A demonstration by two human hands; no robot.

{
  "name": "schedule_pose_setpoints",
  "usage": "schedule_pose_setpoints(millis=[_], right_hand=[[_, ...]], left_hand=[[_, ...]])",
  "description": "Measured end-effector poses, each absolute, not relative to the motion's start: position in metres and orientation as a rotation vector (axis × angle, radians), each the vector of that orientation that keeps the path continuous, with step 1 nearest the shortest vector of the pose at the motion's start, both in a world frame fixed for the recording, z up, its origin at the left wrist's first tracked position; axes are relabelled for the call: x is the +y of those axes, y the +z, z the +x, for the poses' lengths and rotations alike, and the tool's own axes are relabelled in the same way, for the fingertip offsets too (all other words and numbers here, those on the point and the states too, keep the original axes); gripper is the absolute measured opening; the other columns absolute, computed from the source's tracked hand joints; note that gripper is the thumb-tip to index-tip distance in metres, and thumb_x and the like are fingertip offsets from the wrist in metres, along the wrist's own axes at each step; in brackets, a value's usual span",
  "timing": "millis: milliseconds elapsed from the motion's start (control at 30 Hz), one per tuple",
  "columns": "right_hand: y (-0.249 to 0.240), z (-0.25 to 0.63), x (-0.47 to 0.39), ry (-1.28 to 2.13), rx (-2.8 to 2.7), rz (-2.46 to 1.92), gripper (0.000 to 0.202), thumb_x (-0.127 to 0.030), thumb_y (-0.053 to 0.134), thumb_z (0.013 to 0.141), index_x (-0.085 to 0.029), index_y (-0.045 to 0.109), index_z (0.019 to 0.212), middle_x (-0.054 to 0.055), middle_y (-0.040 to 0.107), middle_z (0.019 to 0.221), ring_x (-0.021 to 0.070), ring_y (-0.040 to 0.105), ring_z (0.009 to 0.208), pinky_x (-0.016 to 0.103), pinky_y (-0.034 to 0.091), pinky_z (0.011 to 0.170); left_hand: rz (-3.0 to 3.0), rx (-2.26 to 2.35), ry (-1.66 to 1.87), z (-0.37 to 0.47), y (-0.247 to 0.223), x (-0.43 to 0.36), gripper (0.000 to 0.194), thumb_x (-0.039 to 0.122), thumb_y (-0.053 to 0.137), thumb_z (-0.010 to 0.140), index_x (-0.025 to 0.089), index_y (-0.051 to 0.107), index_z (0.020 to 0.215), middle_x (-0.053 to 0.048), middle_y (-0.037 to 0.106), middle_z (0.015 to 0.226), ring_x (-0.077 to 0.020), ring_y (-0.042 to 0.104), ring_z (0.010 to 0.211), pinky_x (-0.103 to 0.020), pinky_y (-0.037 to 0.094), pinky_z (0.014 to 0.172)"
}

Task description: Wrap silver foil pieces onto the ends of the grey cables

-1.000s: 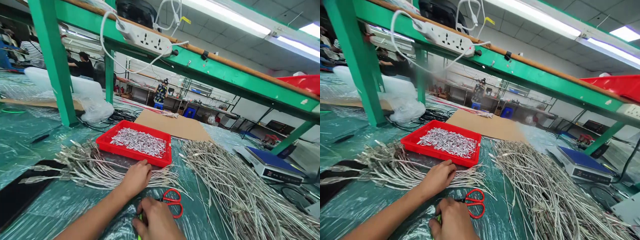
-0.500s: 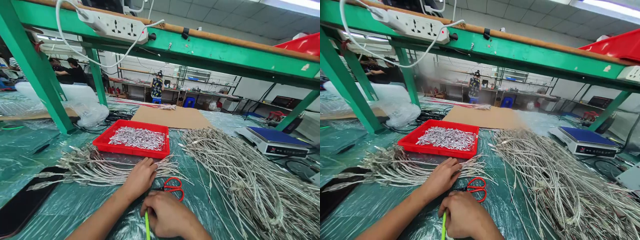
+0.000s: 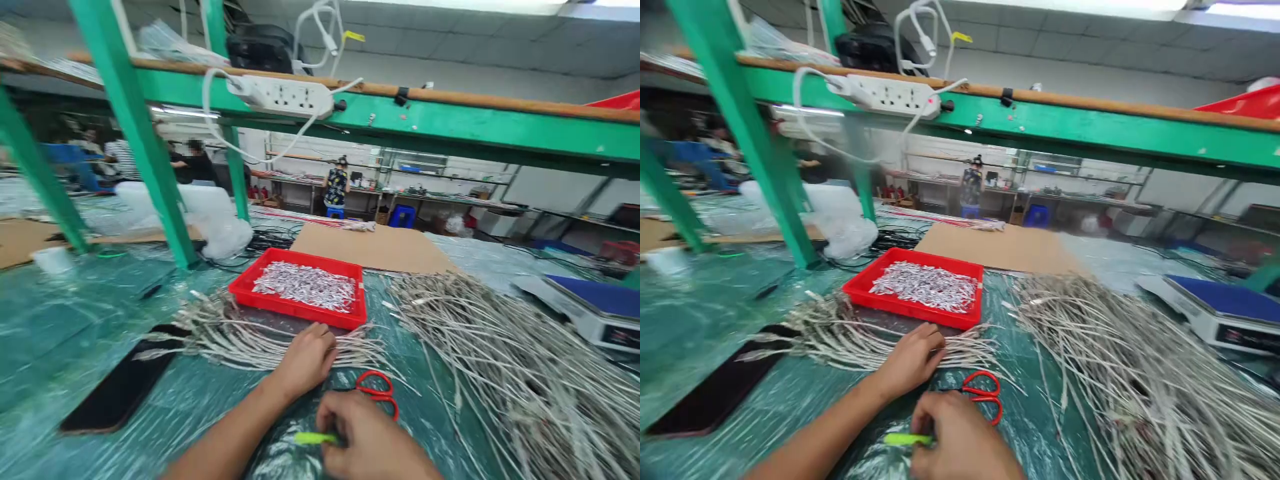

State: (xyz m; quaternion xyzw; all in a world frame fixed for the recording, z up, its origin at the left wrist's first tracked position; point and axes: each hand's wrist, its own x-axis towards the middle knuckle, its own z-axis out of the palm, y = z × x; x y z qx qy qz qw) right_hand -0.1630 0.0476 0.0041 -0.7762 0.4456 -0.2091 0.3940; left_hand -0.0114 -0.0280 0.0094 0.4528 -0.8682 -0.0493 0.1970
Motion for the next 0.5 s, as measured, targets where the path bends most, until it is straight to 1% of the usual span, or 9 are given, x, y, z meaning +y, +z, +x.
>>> schedule_pose_setpoints(millis=[33,100,167,233,333,367,433,467,500], right_hand=[[0.004,-0.164,0.046,-0.541,1.113,-1.863,0.015,-0.014,0.058,0.064,-0.02,0.059,0.078,-0.004,0.053,0.067,0.0108,0.047,0.061,0.02,0.031,0.055],[0.002,-0.165,0.041,-0.612,1.0,-1.68,0.011,-0.017,0.057,0.068,-0.019,0.053,0.078,-0.006,0.045,0.063,0.0095,0.04,0.056,0.02,0.029,0.052],[-0.002,-0.166,0.036,-0.756,0.892,-1.576,0.013,-0.028,0.06,0.074,-0.019,0.054,0.08,-0.005,0.043,0.064,0.0096,0.038,0.056,0.02,0.029,0.052],[-0.006,-0.17,0.031,-0.866,0.919,-1.469,0.028,-0.045,0.06,0.081,-0.017,0.056,0.078,-0.006,0.039,0.057,0.0085,0.032,0.05,0.02,0.025,0.048],[-0.009,-0.178,0.021,-0.995,1.091,-1.226,0.052,-0.066,0.054,0.082,-0.014,0.06,0.08,-0.01,0.027,0.046,0.0072,0.022,0.042,0.021,0.017,0.043],[-0.009,-0.181,0.017,-1.056,1.144,-1.146,0.056,-0.069,0.054,0.08,-0.014,0.061,0.086,-0.01,0.026,0.046,0.0075,0.022,0.041,0.021,0.018,0.042],[-0.007,-0.184,0.008,-1.178,1.234,-1.052,0.061,-0.072,0.055,0.077,-0.014,0.063,0.094,-0.009,0.032,0.046,0.009,0.029,0.042,0.021,0.024,0.042],[-0.005,-0.185,0.005,-1.225,1.277,-1.041,0.061,-0.073,0.054,0.077,-0.014,0.064,0.09,-0.007,0.037,0.046,0.0097,0.033,0.042,0.021,0.027,0.042],[-0.003,-0.184,0.004,-1.254,1.308,-1.056,0.061,-0.075,0.053,0.076,-0.015,0.063,0.08,-0.004,0.043,0.047,0.0106,0.038,0.044,0.021,0.03,0.043]], left_hand=[[1.271,-2.378,-0.137,-0.012,0.011,-0.026,0.01,0.021,0.05,0.092,0.018,0.058,0.087,-0.005,0.064,0.09,-0.0217,0.059,0.09,-0.031,0.044,0.079],[1.282,-2.252,-0.193,-0.012,0.015,-0.023,0.014,0.023,0.041,0.097,0.018,0.054,0.099,-0.004,0.066,0.088,-0.0193,0.063,0.081,-0.028,0.045,0.072],[1.274,-2.15,-0.179,-0.011,0.022,-0.018,0.017,0.025,0.037,0.099,0.019,0.05,0.109,-0.004,0.068,0.091,-0.0191,0.065,0.081,-0.028,0.046,0.071],[1.26,-2.082,-0.12,-0.01,0.028,-0.013,0.02,0.027,0.036,0.099,0.02,0.049,0.113,-0.004,0.068,0.095,-0.0194,0.066,0.084,-0.029,0.047,0.073],[1.273,-2.05,-0.072,-0.008,0.034,-0.006,0.021,0.026,0.035,0.099,0.021,0.051,0.111,-0.005,0.068,0.096,-0.0196,0.066,0.085,-0.029,0.048,0.075],[1.288,-2.06,-0.09,-0.007,0.034,-0.004,0.021,0.025,0.035,0.099,0.021,0.052,0.109,-0.005,0.068,0.095,-0.0198,0.066,0.083,-0.028,0.048,0.074],[1.319,-2.116,-0.176,-0.007,0.035,-0.002,0.019,0.025,0.037,0.097,0.021,0.053,0.107,-0.005,0.07,0.093,-0.0208,0.067,0.081,-0.028,0.048,0.07],[1.326,-2.158,-0.237,-0.008,0.035,0.0,0.018,0.025,0.039,0.096,0.021,0.054,0.106,-0.005,0.071,0.092,-0.0216,0.067,0.08,-0.028,0.048,0.069],[1.318,-2.218,-0.303,-0.009,0.036,0.002,0.018,0.024,0.04,0.095,0.021,0.055,0.104,-0.005,0.071,0.092,-0.0224,0.068,0.08,-0.028,0.047,0.068]])
